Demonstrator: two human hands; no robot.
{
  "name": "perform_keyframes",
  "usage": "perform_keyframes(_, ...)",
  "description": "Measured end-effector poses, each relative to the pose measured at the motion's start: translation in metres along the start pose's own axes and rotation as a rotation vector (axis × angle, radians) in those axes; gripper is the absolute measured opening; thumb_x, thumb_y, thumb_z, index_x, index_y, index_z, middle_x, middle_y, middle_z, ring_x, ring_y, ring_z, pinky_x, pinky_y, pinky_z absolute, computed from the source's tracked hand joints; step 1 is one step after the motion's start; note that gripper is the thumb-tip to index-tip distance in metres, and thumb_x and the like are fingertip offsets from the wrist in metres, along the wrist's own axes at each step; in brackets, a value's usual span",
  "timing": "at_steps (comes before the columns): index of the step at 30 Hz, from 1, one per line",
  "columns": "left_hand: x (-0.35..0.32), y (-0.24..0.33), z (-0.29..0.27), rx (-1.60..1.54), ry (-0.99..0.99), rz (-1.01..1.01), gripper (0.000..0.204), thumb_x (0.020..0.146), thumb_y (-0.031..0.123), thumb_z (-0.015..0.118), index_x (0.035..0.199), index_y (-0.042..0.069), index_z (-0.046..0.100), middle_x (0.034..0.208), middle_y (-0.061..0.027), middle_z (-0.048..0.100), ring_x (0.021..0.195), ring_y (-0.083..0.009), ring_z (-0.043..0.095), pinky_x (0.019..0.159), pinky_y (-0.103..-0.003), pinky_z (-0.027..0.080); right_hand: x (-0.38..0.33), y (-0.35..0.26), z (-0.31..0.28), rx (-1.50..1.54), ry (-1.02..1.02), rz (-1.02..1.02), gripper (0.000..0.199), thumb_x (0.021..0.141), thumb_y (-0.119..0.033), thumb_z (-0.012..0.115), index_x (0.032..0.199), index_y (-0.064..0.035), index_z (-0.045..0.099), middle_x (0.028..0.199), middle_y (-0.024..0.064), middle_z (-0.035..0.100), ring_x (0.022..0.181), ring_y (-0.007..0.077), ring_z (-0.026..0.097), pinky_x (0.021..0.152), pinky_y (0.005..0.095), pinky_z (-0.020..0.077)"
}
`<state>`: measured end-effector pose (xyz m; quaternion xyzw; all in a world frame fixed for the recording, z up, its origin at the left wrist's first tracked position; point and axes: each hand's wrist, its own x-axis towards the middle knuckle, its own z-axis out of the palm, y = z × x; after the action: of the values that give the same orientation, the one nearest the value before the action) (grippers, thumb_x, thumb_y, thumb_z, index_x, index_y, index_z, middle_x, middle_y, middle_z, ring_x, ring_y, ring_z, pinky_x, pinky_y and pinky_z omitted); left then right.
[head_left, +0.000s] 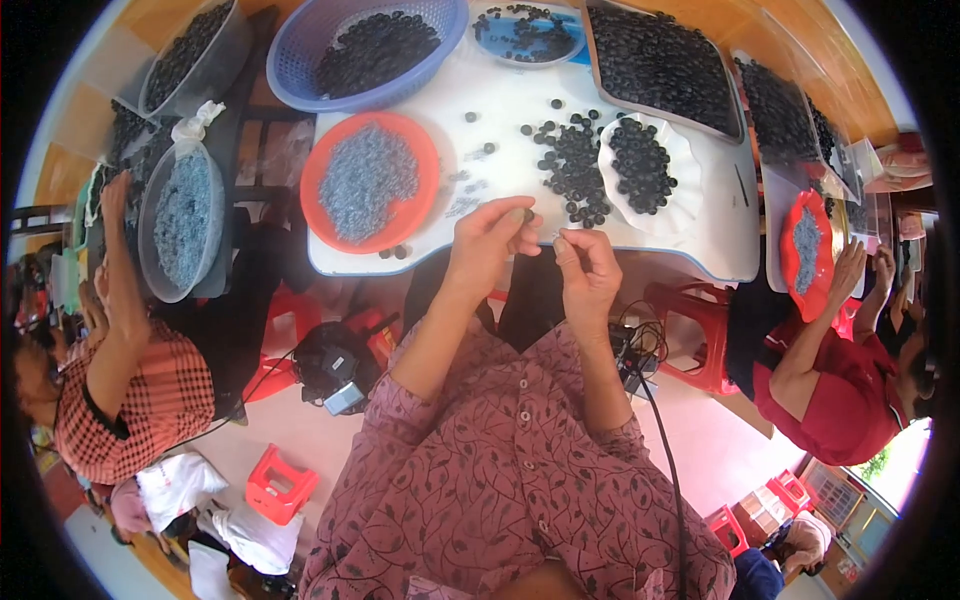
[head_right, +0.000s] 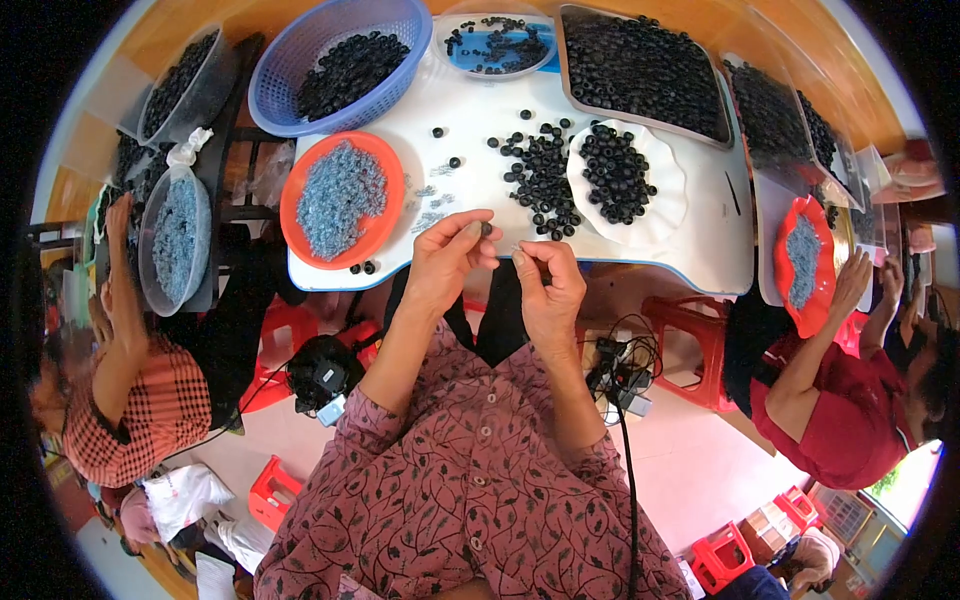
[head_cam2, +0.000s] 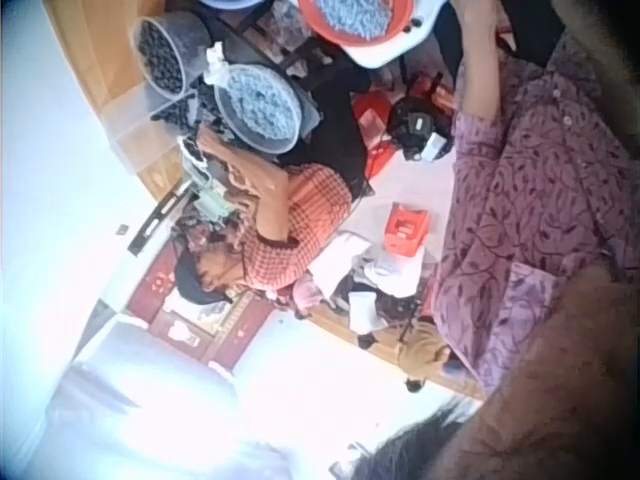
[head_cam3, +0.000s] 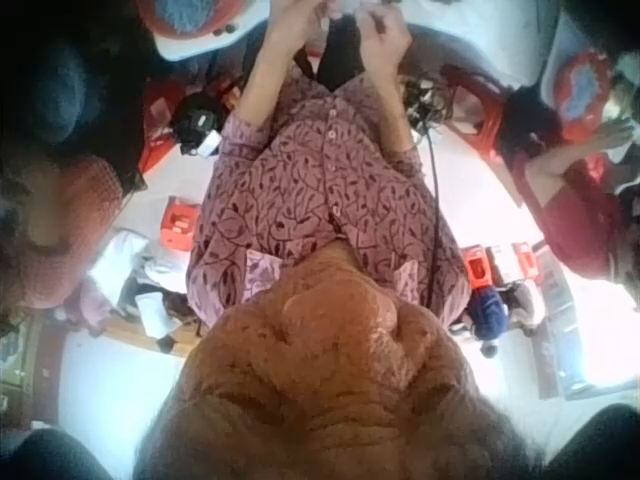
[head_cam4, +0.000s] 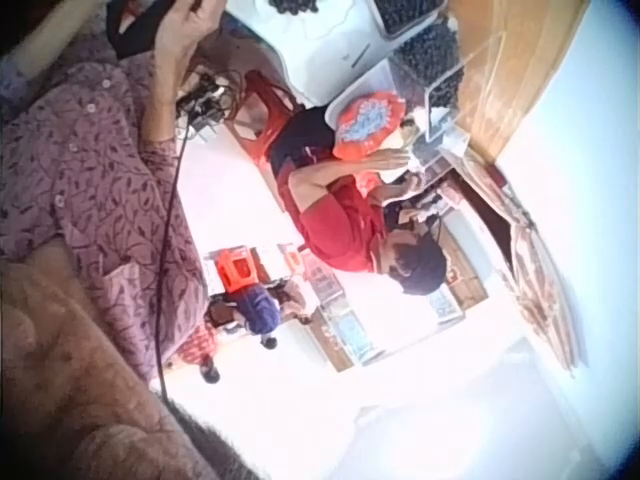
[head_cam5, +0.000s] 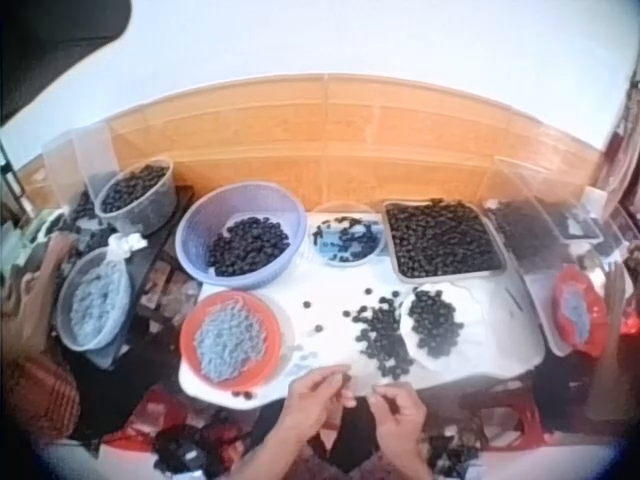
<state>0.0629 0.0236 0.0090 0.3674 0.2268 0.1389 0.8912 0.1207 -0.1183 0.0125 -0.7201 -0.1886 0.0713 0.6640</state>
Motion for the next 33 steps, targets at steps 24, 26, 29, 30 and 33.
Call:
perform_keyframes(24, -0.041, -0.002, -0.006, 0.228, 0.013, 0.123, 0.022, 0.097, 0.008, 0.054, 0.115, -0.001, 0.064, 0.083, -0.0048, 0.066, 0.073, -0.0097, 0.063, 0.066, -0.022, 0.053, -0.005, -0.029, 0.017, -0.095, -0.194, -0.100, 0.010, 0.084, 0.004, 0.068, 0.094, 0.0003, 0.067, 0.088, 0.0063, 0.061, 0.073, 0.0111, 0.063, 0.065, 0.0225, 0.0513)
perform_keyframes(26, -0.044, -0.001, -0.008, 0.293, 0.012, 0.127, 0.021, 0.097, 0.008, 0.053, 0.114, 0.000, 0.064, 0.083, -0.0043, 0.067, 0.072, -0.0093, 0.063, 0.066, -0.021, 0.052, -0.003, -0.034, 0.015, -0.094, -0.227, -0.077, 0.010, 0.084, 0.004, 0.068, 0.094, 0.0005, 0.067, 0.088, 0.0064, 0.060, 0.073, 0.0111, 0.064, 0.065, 0.0229, 0.0515)
perform_keyframes(29, -0.046, -0.002, -0.013, 0.373, -0.009, 0.124, 0.020, 0.097, 0.008, 0.053, 0.112, 0.001, 0.065, 0.082, -0.0034, 0.066, 0.071, -0.0086, 0.062, 0.065, -0.021, 0.051, -0.002, -0.029, 0.011, -0.099, -0.278, -0.007, 0.008, 0.083, 0.003, 0.069, 0.091, 0.0009, 0.066, 0.086, 0.0060, 0.062, 0.071, 0.0101, 0.063, 0.064, 0.0231, 0.0515)
perform_keyframes(30, -0.046, -0.003, -0.015, 0.389, -0.026, 0.118, 0.020, 0.097, 0.008, 0.053, 0.112, 0.001, 0.065, 0.082, -0.0031, 0.066, 0.071, -0.0083, 0.062, 0.064, -0.021, 0.051, -0.001, -0.027, 0.009, -0.104, -0.297, 0.042, 0.007, 0.083, 0.003, 0.069, 0.088, 0.0011, 0.065, 0.084, 0.0055, 0.064, 0.071, 0.0092, 0.063, 0.064, 0.0230, 0.0514)
perform_keyframes(33, -0.046, -0.003, -0.025, 0.412, -0.109, 0.080, 0.019, 0.097, 0.009, 0.054, 0.110, 0.001, 0.065, 0.082, -0.0027, 0.065, 0.070, -0.0080, 0.061, 0.064, -0.021, 0.051, 0.001, -0.031, 0.004, 0.020, -0.402, 0.308, 0.005, 0.084, 0.001, 0.069, 0.085, 0.0005, 0.065, 0.083, 0.0036, 0.066, 0.076, 0.0076, 0.061, 0.068, 0.0219, 0.0495)
